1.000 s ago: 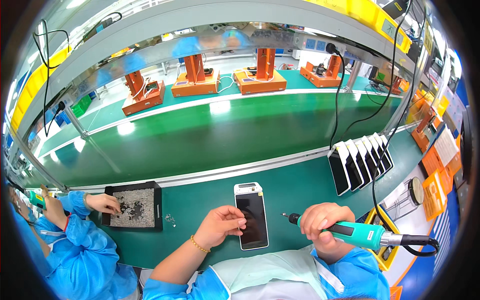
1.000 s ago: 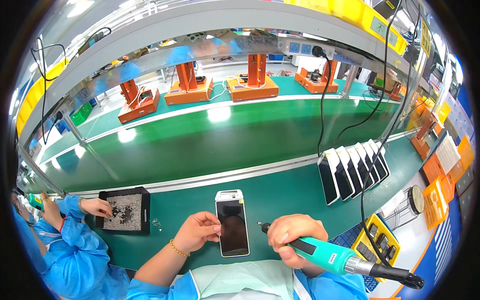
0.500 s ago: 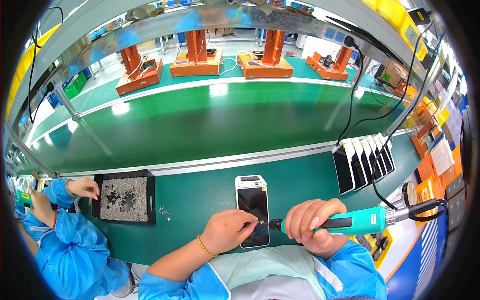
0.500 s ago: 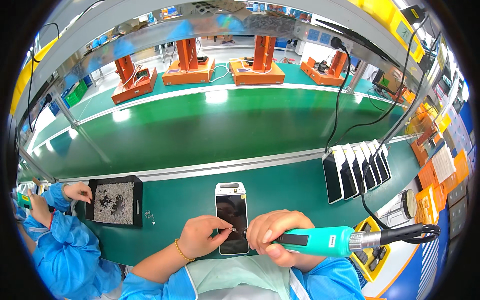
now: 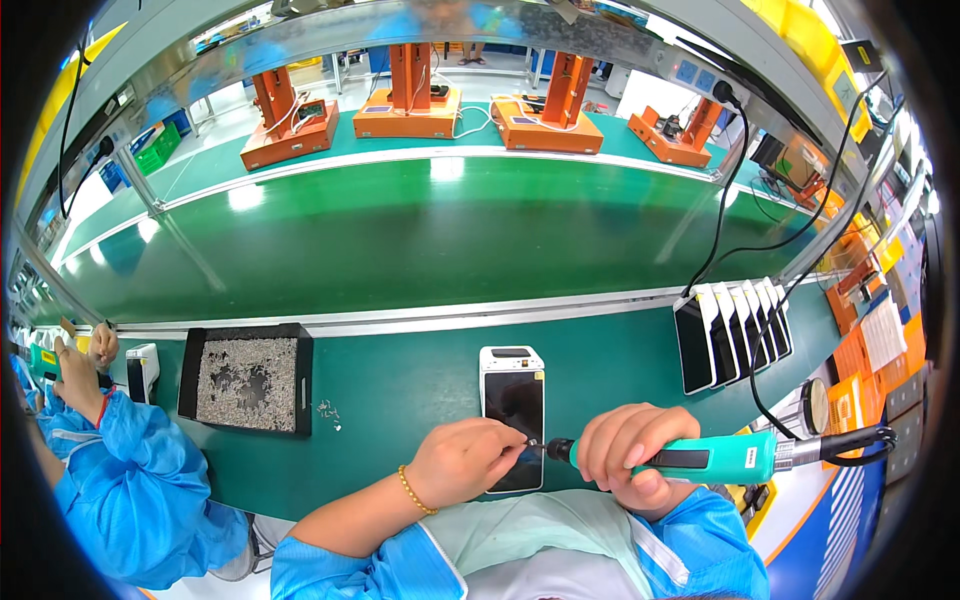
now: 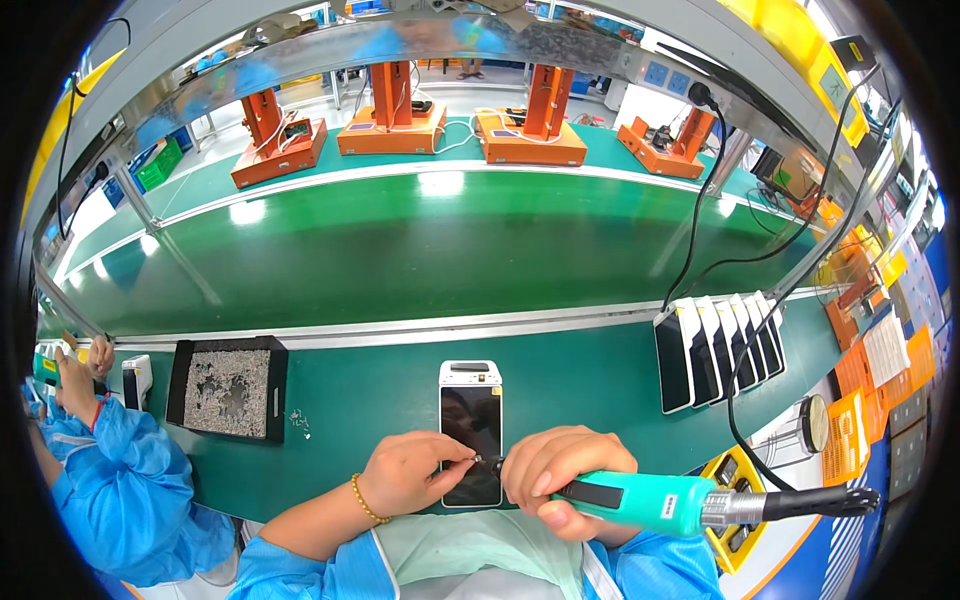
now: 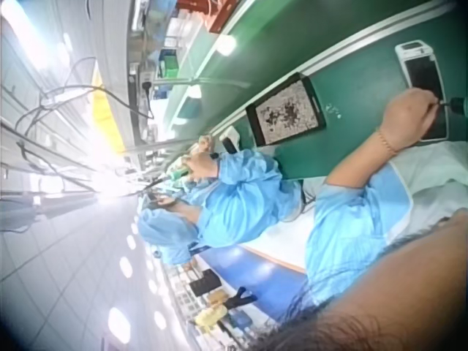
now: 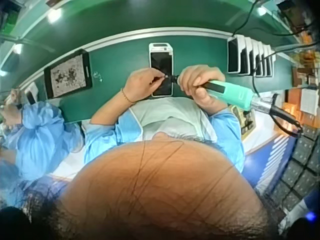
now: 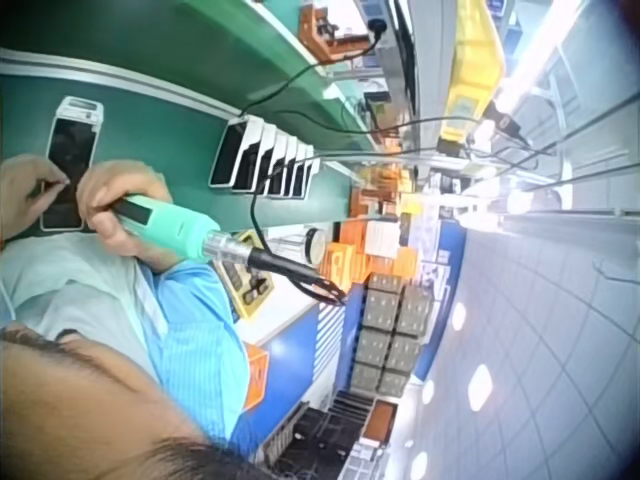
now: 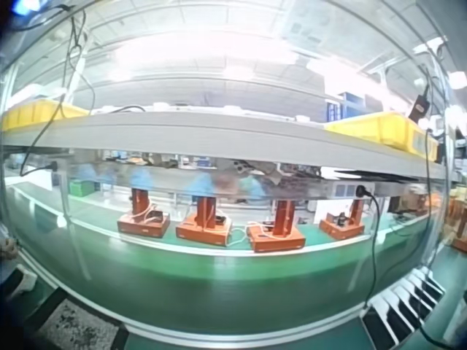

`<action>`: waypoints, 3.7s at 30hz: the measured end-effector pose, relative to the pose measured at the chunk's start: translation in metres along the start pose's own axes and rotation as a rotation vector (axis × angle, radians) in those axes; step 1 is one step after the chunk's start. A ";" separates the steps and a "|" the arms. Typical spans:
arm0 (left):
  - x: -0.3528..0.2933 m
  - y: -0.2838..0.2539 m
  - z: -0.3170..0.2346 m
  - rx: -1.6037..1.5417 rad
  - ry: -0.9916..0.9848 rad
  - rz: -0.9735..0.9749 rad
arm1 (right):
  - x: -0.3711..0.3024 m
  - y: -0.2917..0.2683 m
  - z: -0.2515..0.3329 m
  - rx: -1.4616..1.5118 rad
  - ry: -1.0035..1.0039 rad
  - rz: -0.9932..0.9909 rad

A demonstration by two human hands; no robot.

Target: The person fastens screws into handheld electronic devices using an electric screwdriver.

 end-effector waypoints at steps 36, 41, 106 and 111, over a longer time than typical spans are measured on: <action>-0.055 0.052 0.067 -0.546 -1.138 0.368 | 0.037 -0.046 -0.037 -0.332 -0.149 -0.072; -0.040 0.031 0.071 -0.141 -0.833 0.293 | 0.037 -0.046 -0.041 -0.300 -0.135 -0.085; -0.010 0.015 0.071 0.089 -0.387 0.062 | 0.047 -0.048 -0.056 -0.294 -0.043 -0.033; -0.009 0.018 0.073 0.053 -0.405 0.071 | 0.047 -0.046 -0.055 -0.336 -0.083 -0.019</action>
Point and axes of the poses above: each hand's wrist, its own x-axis towards the middle knuckle, its own y-axis out of the palm, z = x × y, the point moved 9 cm from there along x, towards the middle knuckle, and after that the axes turned 3 degrees about -z, right-handed, at the moved point
